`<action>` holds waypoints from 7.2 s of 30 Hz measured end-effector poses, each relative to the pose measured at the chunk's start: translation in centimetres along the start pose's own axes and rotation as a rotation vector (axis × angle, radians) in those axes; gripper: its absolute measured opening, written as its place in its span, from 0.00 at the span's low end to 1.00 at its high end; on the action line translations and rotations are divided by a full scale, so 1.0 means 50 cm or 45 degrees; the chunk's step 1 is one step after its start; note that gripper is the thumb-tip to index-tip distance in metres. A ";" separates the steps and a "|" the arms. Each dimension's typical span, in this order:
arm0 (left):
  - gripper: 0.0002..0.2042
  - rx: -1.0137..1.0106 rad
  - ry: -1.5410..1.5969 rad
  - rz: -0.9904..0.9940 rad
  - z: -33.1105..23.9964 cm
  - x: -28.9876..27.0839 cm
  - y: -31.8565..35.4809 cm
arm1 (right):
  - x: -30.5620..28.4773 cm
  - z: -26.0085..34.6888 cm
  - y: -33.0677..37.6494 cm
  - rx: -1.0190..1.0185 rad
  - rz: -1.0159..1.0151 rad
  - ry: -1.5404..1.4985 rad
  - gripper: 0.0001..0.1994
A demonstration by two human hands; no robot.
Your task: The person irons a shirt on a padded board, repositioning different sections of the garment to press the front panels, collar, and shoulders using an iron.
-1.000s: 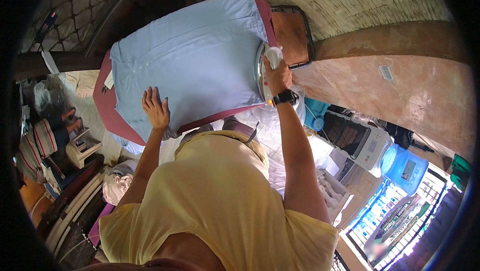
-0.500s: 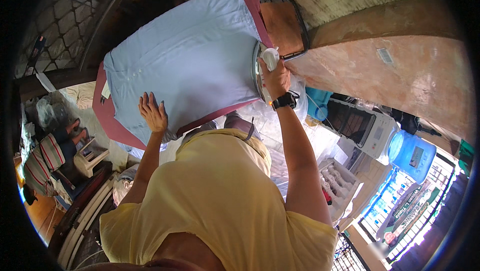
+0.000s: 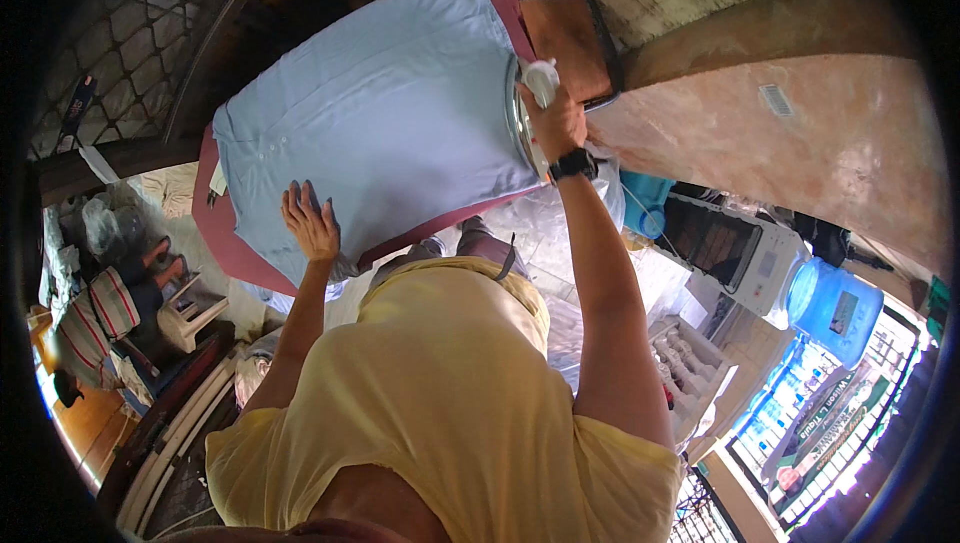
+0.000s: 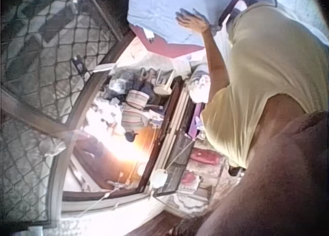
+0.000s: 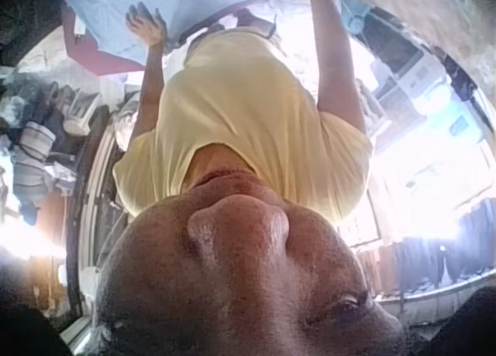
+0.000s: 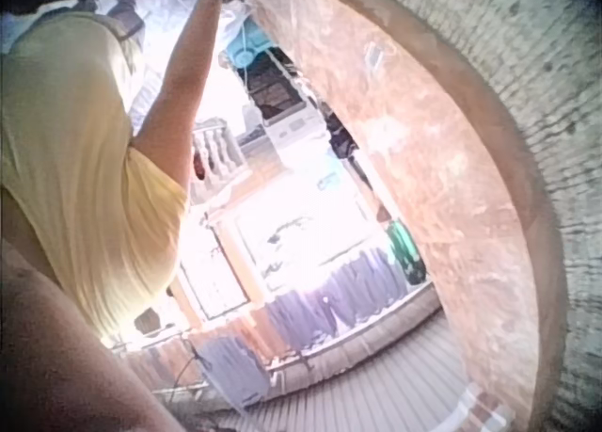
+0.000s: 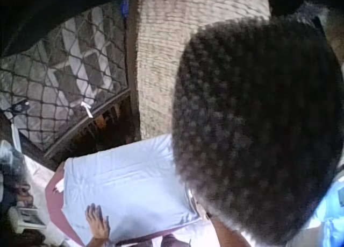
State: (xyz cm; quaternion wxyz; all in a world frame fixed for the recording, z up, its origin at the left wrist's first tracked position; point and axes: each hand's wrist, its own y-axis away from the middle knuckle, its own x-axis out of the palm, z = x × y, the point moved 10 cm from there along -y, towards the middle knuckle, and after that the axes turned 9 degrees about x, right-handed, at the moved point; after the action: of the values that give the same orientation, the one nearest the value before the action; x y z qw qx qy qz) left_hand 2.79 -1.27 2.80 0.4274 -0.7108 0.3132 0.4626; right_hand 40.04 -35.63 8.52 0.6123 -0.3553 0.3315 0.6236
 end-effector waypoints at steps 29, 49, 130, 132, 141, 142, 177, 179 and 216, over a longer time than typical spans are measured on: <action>0.32 -0.424 -0.126 -0.311 0.154 -0.088 0.110 | -0.056 -0.033 -0.293 0.062 0.081 0.059 0.38; 0.11 -1.443 1.169 -0.283 0.511 0.048 0.388 | 0.071 -0.046 -0.332 -0.012 0.377 0.072 0.46; 0.12 -0.883 1.020 -0.379 0.426 -0.021 0.237 | 0.300 0.156 -0.119 -0.619 0.196 0.063 0.28; 0.07 -1.085 1.621 -0.380 0.399 0.014 0.211 | 0.337 0.121 -0.155 -0.529 0.526 0.024 0.28; 0.12 -1.046 0.417 -0.805 0.538 -0.079 0.147 | 0.339 0.112 -0.230 -0.480 0.505 -0.292 0.24; 0.13 -1.016 0.397 -0.705 0.514 -0.075 0.066 | 0.336 0.113 -0.238 -0.475 0.477 -0.247 0.24; 0.08 0.306 -0.023 0.044 0.147 0.047 -0.439 | 0.345 0.254 -0.258 -0.807 -0.109 0.274 0.13; 0.09 0.292 0.010 -0.029 0.090 0.024 -0.407 | 0.256 0.306 -0.134 -0.798 -0.490 0.236 0.13; 0.09 0.377 0.608 -0.228 -0.452 0.331 -0.646 | 0.066 -0.083 0.123 -0.095 -0.034 -0.243 0.10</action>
State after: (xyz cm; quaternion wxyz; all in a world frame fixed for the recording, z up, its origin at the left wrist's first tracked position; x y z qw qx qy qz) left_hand 45.00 -8.20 2.42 0.4798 -0.7542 0.4050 0.1921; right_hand 34.06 -37.61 3.41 0.6357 -0.3213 0.2434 0.6584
